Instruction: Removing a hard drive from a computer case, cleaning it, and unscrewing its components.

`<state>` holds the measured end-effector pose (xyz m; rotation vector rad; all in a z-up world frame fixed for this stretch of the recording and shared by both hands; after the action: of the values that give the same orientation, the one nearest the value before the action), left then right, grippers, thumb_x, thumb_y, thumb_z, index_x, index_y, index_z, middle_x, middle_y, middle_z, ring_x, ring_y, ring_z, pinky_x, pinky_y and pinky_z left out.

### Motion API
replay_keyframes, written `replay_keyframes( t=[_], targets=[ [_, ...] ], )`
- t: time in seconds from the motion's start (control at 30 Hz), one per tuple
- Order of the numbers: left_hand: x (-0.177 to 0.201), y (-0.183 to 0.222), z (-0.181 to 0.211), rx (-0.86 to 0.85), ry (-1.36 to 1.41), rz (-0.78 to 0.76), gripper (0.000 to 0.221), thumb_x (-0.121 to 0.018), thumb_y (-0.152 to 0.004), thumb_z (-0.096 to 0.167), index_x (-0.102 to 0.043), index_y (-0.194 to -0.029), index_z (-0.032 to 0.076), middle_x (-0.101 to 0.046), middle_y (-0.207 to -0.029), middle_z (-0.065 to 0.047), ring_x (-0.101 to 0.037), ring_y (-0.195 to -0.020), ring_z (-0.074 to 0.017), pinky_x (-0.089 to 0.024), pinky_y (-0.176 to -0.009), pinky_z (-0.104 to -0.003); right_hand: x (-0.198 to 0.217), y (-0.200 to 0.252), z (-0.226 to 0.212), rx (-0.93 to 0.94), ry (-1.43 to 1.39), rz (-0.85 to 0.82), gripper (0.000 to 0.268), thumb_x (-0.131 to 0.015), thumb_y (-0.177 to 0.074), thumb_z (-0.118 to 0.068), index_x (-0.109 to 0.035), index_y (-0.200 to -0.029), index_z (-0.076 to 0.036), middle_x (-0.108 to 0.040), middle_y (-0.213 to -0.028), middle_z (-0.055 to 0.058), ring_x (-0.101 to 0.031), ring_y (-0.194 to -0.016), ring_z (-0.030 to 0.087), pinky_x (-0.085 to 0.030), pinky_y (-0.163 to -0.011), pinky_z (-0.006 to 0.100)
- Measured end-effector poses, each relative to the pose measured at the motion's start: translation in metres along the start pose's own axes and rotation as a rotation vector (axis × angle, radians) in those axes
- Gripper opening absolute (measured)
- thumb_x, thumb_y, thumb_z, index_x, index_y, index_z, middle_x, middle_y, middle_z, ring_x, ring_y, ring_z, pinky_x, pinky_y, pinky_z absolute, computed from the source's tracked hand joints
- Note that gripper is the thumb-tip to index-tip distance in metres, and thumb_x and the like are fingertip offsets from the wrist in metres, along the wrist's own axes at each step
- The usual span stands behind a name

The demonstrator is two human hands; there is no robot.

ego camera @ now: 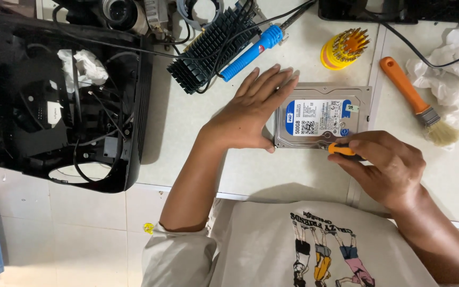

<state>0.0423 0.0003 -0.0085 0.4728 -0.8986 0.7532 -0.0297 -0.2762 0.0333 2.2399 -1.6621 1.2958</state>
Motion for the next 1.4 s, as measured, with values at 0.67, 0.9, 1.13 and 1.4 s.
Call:
replay_keyframes(
  t=[0.67,0.9,1.13,1.4],
  targets=[
    [-0.008,-0.016,0.047,-0.050,-0.219,0.124,0.132,-0.097,-0.057,0.049,-0.025,-0.160,0.008,-0.044,-0.156,-0.019,-0.041,-0.146,-0.0369,-0.027,-0.127,-0.048,0.034,-0.004,0.010,-0.299,0.085,-0.045,0.051,-0.068,-0.092,0.015,-0.049,-0.139,0.016,-0.064,-0.112,0.028,-0.068,-0.092,0.032,-0.055,-0.075,0.038],
    [-0.010,-0.015,0.043,-0.011,-0.160,0.107,0.148,-0.100,-0.051,0.050,-0.011,-0.165,0.017,-0.048,-0.153,-0.014,-0.041,-0.143,-0.0382,-0.036,-0.120,-0.047,0.016,-0.004,0.022,-0.442,0.329,-0.239,0.104,-0.094,-0.064,-0.022,-0.050,-0.156,-0.001,-0.067,-0.133,0.027,-0.071,-0.104,0.037,-0.060,-0.083,0.045],
    [-0.001,-0.016,0.042,-0.020,-0.086,0.078,0.151,-0.104,-0.049,0.053,-0.014,-0.164,0.017,-0.048,-0.148,-0.013,-0.043,-0.140,-0.0376,-0.036,-0.119,-0.049,0.019,-0.001,0.025,-0.458,0.291,-0.232,0.103,-0.094,-0.063,-0.020,-0.051,-0.154,0.001,-0.067,-0.134,0.027,-0.071,-0.105,0.037,-0.061,-0.083,0.044],
    [0.041,0.011,0.020,0.044,0.294,0.096,0.097,-0.078,-0.082,0.015,-0.021,-0.160,0.004,-0.038,-0.161,-0.020,-0.037,-0.151,-0.0363,-0.035,-0.122,-0.045,0.045,-0.013,0.009,-0.347,0.086,-0.006,0.046,-0.064,-0.103,0.021,-0.052,-0.147,0.026,-0.065,-0.103,0.028,-0.059,-0.075,0.027,-0.044,-0.065,0.034]
  ],
)
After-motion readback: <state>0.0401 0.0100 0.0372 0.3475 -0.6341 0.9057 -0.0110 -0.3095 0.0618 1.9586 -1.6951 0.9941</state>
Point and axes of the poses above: each hand's wrist, its own y-axis away from the middle knuckle, its own x-axis out of the back of the hand, z = x × y, the point moved 2 cm from there along -y, towards the middle knuckle
